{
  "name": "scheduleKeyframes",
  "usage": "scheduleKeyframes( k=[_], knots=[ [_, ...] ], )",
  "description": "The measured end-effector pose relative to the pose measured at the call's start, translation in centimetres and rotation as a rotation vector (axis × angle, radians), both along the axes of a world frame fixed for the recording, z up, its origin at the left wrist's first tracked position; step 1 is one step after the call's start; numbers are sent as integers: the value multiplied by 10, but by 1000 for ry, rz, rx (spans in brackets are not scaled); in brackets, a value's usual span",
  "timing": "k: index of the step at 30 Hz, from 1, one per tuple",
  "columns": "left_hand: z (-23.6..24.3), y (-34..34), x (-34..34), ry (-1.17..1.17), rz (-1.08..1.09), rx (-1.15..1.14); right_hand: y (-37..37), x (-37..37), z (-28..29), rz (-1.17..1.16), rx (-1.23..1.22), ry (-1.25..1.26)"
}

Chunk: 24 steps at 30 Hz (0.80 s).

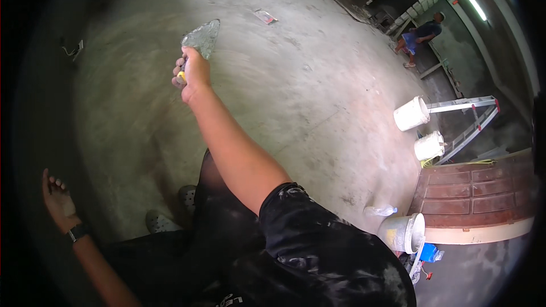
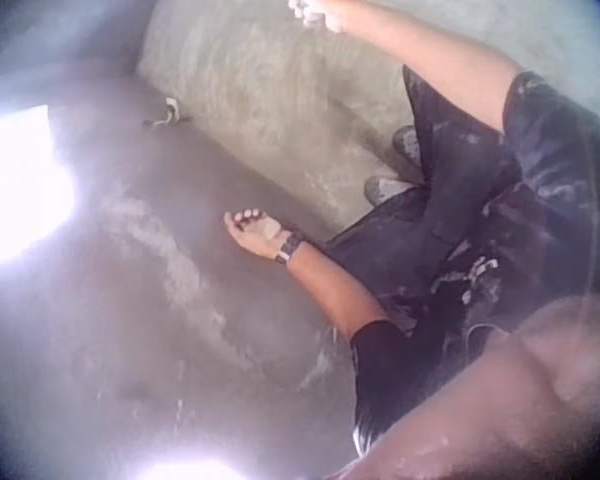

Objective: The person smooths a patch of wet plaster on a floor using a hand trowel. The person makes multiple curved and straight strokes with the tool to level the surface, occasionally pausing to reach for more material or adjust their kneeling position.

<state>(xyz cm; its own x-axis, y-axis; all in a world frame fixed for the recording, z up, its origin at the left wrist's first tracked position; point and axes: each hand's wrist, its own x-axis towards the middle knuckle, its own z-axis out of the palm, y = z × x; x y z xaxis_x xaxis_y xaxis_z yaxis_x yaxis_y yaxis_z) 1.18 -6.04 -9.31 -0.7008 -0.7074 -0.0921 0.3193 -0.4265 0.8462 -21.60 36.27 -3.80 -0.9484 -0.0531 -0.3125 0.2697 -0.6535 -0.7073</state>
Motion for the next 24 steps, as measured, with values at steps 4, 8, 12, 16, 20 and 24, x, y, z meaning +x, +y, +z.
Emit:
scheduleKeyframes(
  k=[4, 8, 12, 16, 20, 24],
  knots=[
    [8, 15, -2, -47, 40, 32, -2, -1, -2, -5, 36, -24],
    [8, 18, -1, -34, 59, 59, -4, -2, 1, 39, 16, 2],
    [11, 24, 0, -52, 48, 48, -2, -1, 0, 21, 40, -9],
    [4, 20, -2, -10, 28, 16, 0, -2, -1, 25, 30, -9],
    [-3, 17, -3, -19, 33, 53, 1, 0, 2, 24, 35, -1],
    [-5, 10, -1, 11, 21, 41, -3, 1, 5, 17, 46, -21]
  ],
)
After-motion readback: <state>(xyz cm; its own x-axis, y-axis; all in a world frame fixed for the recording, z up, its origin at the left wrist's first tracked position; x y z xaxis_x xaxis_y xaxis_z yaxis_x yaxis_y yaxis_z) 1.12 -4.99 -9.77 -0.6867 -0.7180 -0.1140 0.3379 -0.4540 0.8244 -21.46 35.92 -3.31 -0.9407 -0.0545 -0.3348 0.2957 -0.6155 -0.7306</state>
